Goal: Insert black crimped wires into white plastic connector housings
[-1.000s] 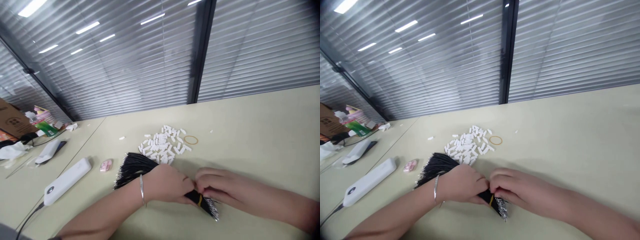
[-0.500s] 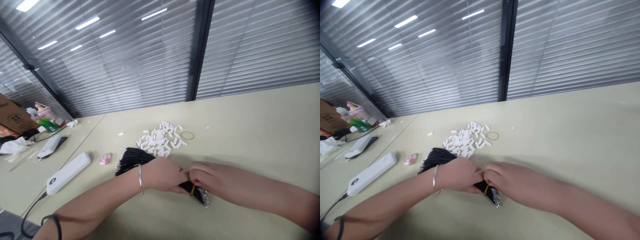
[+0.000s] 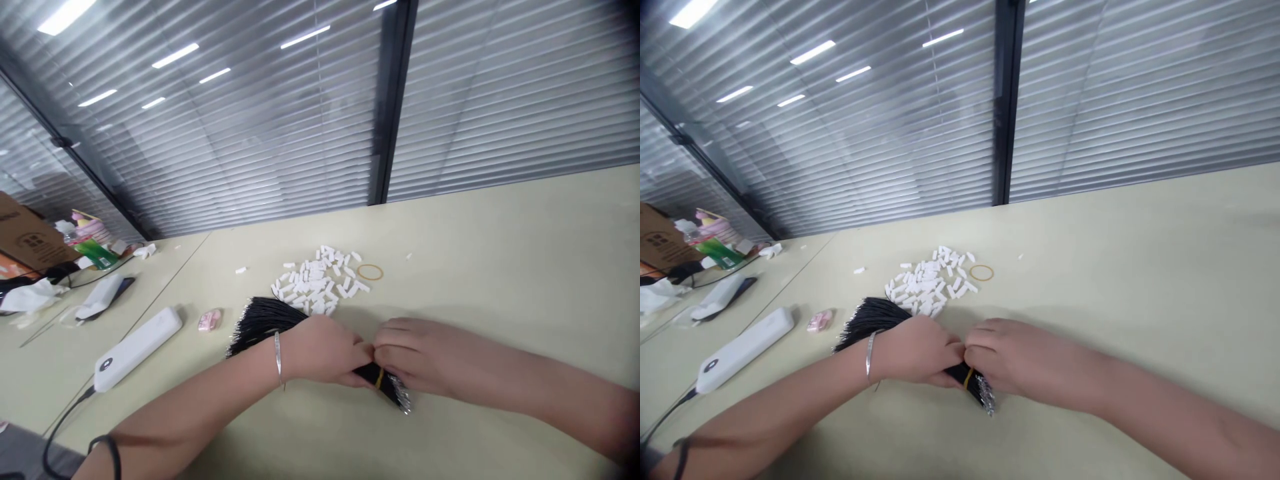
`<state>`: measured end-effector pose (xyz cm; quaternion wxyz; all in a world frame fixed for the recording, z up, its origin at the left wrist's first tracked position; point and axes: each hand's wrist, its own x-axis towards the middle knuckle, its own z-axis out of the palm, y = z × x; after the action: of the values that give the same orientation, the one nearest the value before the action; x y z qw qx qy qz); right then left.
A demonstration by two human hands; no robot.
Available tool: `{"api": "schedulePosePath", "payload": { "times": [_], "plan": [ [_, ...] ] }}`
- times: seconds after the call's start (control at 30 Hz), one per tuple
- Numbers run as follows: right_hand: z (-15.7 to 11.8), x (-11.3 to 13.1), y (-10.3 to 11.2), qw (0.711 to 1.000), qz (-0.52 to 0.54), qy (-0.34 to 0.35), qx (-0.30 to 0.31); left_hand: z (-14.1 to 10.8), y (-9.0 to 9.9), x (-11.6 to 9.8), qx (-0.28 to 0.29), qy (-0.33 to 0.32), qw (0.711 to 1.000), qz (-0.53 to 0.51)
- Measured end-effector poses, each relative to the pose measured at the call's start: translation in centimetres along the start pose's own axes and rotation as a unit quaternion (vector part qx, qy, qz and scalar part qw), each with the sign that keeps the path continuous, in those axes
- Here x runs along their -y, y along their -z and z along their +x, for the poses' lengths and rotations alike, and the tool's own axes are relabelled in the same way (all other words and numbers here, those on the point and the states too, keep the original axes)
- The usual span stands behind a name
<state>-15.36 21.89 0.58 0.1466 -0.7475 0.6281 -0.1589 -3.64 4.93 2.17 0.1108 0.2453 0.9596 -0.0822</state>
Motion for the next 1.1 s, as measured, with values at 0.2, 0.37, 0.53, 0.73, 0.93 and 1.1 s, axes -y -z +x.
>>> {"api": "schedulePosePath", "payload": {
  "times": [0.2,0.37,0.53,0.73,0.93,1.1],
  "plan": [
    [-0.4,0.0,0.6,0.997,0.072,-0.004,-0.016,-0.2,-0.4,0.1,-0.014,-0.010,1.000,0.000],
    [-0.8,0.4,0.4,0.987,0.152,-0.046,-0.033,-0.3,-0.6,0.1,-0.015,-0.007,1.000,-0.008],
    [-0.3,0.4,0.1,0.967,0.233,-0.101,-0.035,-0.7,-0.6,0.6,-0.026,-0.018,0.999,-0.028],
    [-0.4,0.1,0.1,0.923,0.368,-0.115,-0.005,-1.1,0.0,1.0,-0.042,-0.026,0.998,-0.046],
    [-0.2,-1.4,0.1,0.856,0.507,-0.062,-0.077,-2.0,1.4,1.3,-0.083,0.027,0.996,-0.030],
    [0.5,-2.9,-0.1,0.826,0.545,-0.035,-0.140,-2.6,1.5,1.9,-0.114,0.075,0.991,-0.004]
  ]
}}
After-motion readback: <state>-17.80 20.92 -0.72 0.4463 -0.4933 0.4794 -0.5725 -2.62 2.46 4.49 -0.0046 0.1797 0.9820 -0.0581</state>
